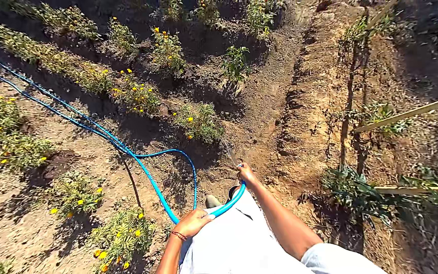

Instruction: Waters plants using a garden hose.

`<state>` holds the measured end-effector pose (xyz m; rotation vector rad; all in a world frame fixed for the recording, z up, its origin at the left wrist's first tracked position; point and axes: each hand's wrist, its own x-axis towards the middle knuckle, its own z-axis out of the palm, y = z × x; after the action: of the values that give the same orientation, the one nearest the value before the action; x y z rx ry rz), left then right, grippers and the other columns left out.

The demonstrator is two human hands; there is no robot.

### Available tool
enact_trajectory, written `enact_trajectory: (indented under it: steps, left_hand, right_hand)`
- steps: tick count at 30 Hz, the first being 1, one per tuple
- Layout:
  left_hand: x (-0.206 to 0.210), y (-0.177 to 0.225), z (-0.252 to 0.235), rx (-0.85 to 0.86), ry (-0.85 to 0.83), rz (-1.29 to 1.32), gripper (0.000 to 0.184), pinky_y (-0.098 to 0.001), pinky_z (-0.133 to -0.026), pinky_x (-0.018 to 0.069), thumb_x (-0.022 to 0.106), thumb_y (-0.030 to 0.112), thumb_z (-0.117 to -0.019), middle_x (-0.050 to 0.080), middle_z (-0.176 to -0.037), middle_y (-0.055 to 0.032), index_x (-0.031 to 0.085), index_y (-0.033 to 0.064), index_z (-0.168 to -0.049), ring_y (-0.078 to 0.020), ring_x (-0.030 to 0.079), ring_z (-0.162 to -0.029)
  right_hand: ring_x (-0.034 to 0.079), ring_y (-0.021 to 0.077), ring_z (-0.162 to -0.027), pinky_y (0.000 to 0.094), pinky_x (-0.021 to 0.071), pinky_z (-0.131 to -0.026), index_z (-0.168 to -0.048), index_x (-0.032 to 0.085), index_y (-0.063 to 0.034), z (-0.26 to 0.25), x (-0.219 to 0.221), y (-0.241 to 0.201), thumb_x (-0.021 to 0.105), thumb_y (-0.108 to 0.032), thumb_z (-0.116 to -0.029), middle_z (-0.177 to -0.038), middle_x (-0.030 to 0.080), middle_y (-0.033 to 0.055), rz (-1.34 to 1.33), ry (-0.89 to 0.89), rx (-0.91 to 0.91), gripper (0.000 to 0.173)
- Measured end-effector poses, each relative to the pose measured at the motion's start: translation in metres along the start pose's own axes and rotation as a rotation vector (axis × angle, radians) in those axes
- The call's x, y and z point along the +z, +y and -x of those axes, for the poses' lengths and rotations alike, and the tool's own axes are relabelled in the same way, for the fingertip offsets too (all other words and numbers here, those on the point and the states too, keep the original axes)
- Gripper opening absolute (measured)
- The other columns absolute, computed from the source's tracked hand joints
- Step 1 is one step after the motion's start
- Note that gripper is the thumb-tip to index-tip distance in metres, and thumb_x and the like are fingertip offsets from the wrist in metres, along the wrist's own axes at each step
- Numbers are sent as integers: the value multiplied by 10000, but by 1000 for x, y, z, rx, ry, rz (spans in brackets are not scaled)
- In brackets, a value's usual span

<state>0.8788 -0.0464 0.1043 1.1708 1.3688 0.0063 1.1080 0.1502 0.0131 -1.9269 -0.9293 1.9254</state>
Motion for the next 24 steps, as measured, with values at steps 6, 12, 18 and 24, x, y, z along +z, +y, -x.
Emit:
enact_trajectory:
  steps: [6, 12, 18, 24]
  left_hand:
    - [0, -4, 4, 6, 0, -9, 513, -498, -714, 458, 453, 484, -1060, 545, -739, -74, 591, 55, -815, -229, 556, -717]
    - [-1, -8, 4, 18, 16, 10, 521, -499, -707, 457, 470, 497, -1050, 539, -717, -64, 588, 56, -797, -224, 552, -702]
    - [-1, -8, 4, 30, 31, 26, 508, -472, -678, 447, 471, 485, -1052, 512, -692, -44, 565, 73, -769, -202, 529, -668]
    - [-2, -7, 3, 54, 25, 33, 476, -456, -681, 443, 470, 422, -1067, 504, -697, -48, 562, 58, -774, -197, 515, -666]
  right_hand:
    - [419, 139, -499, 320, 418, -471, -1318, 442, -68, 5, 4, 0, 429, -201, -1107, -746, 449, 49, -8, 51, -13, 249]
    - [440, 146, -535, 332, 434, -508, -1344, 445, -55, 7, 2, -2, 448, -198, -1098, -790, 474, 65, 67, 40, -29, 285]
    - [446, 145, -551, 328, 425, -517, -1330, 475, -78, 8, 4, -14, 460, -214, -1096, -799, 487, 60, 153, -30, -44, 271]
    - [435, 127, -536, 300, 416, -501, -1317, 474, -83, 6, 7, -28, 453, -201, -1098, -781, 471, 43, 218, -140, -78, 250]
